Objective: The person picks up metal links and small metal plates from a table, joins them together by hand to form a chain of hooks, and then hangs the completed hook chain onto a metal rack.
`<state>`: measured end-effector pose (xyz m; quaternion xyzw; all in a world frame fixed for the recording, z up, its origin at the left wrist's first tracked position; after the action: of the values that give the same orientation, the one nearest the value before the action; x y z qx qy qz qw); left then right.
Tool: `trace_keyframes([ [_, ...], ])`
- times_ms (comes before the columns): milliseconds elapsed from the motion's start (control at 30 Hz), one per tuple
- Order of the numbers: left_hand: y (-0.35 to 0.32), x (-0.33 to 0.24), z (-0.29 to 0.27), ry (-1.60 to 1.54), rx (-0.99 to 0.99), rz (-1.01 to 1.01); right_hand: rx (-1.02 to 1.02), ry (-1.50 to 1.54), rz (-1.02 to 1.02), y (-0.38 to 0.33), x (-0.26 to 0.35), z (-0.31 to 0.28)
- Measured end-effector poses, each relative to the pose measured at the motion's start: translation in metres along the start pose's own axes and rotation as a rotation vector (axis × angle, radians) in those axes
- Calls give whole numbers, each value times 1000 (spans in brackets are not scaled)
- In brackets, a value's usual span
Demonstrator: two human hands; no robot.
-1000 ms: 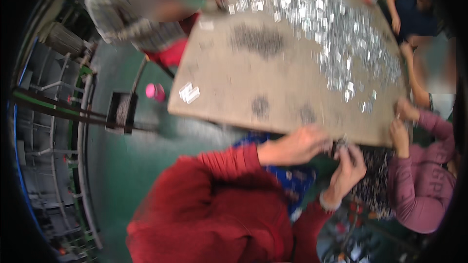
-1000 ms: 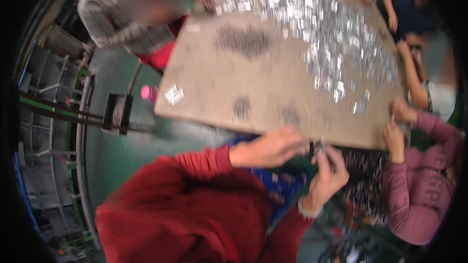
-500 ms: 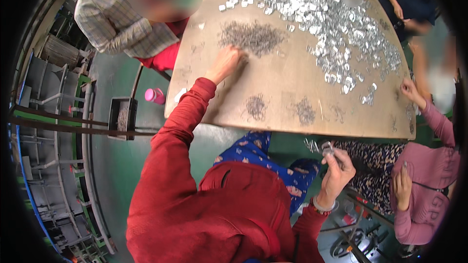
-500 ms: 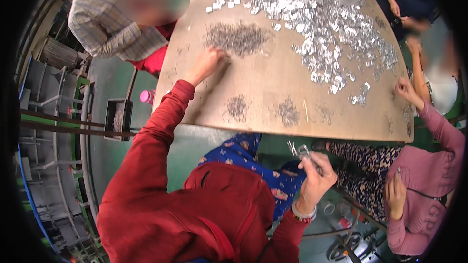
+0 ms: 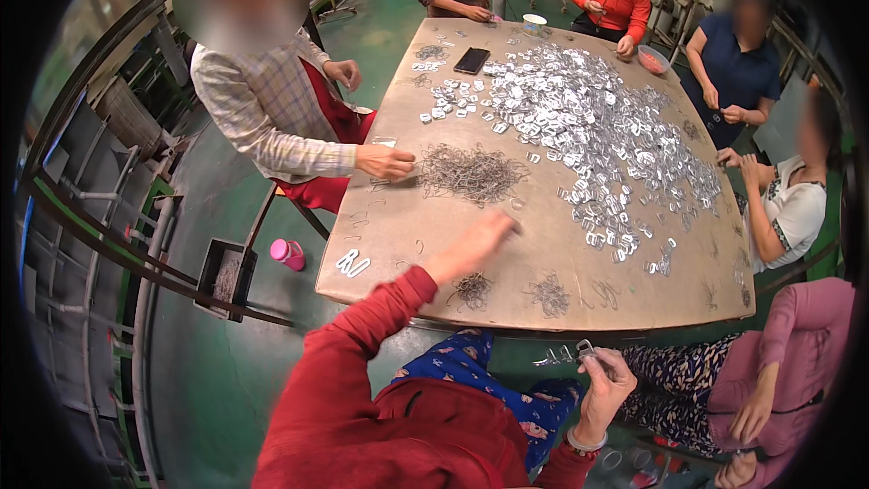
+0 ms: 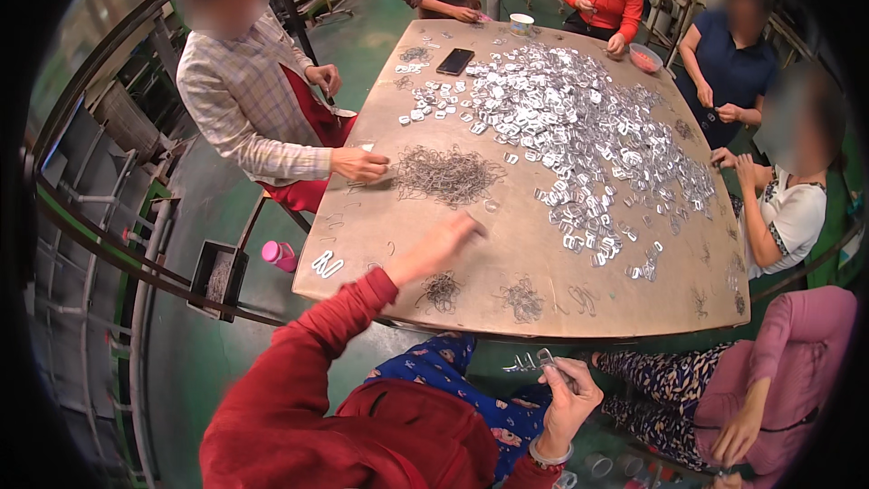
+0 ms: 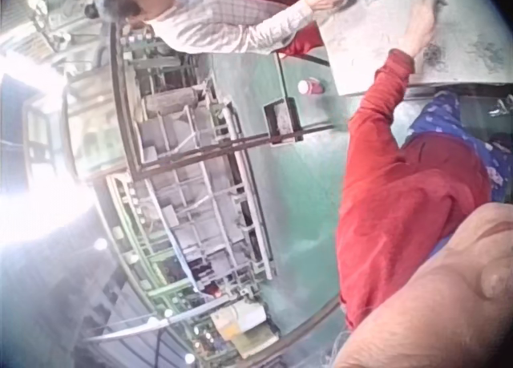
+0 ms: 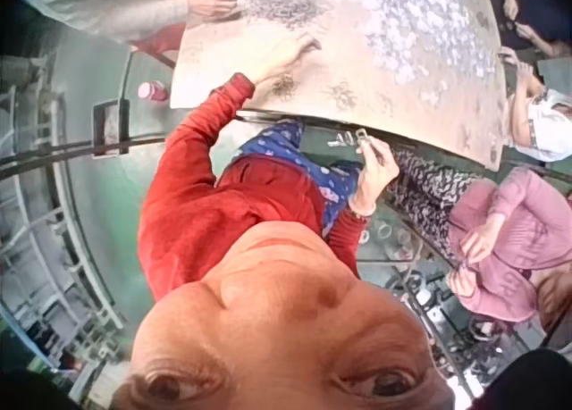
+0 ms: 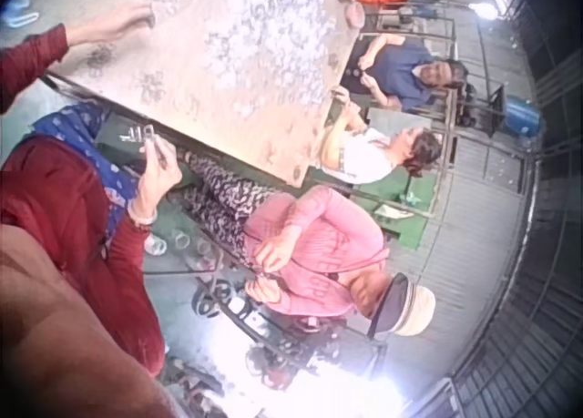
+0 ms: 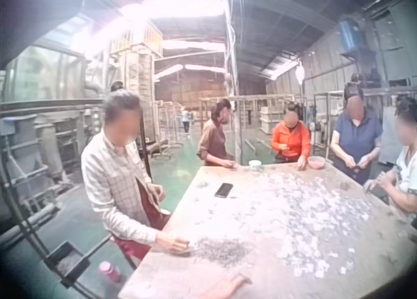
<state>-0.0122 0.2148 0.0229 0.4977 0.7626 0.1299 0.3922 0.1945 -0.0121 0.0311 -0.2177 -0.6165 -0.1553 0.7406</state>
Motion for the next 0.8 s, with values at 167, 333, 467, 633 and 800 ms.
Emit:
trace_keyframes([
  [167,27,-138,33,-523,21,-5,-123,8,52,-12,0,-13],
  [333,22,-175,42,-518,-30,175,-137,-41,84,-10,1,-3],
  [467,23,-180,56,-460,-20,138,-140,33,56,-10,1,-10],
  [633,30,-185,69,-516,-10,151,-54,27,-103,-10,15,-9],
  [800,24,-171,78,-693,85,36,-19,-171,-73,37,36,-25],
])
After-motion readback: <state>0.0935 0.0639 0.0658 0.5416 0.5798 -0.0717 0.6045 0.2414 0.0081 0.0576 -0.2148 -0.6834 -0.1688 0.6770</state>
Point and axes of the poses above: each hand's wrist, its own y-axis towards the middle knuckle, its own z-axis out of the palm, x = y × z, the point moved 10 cm from there along y, towards the middle knuckle, and after that the axes turned 15 degrees about z, right-handed, at the moved point
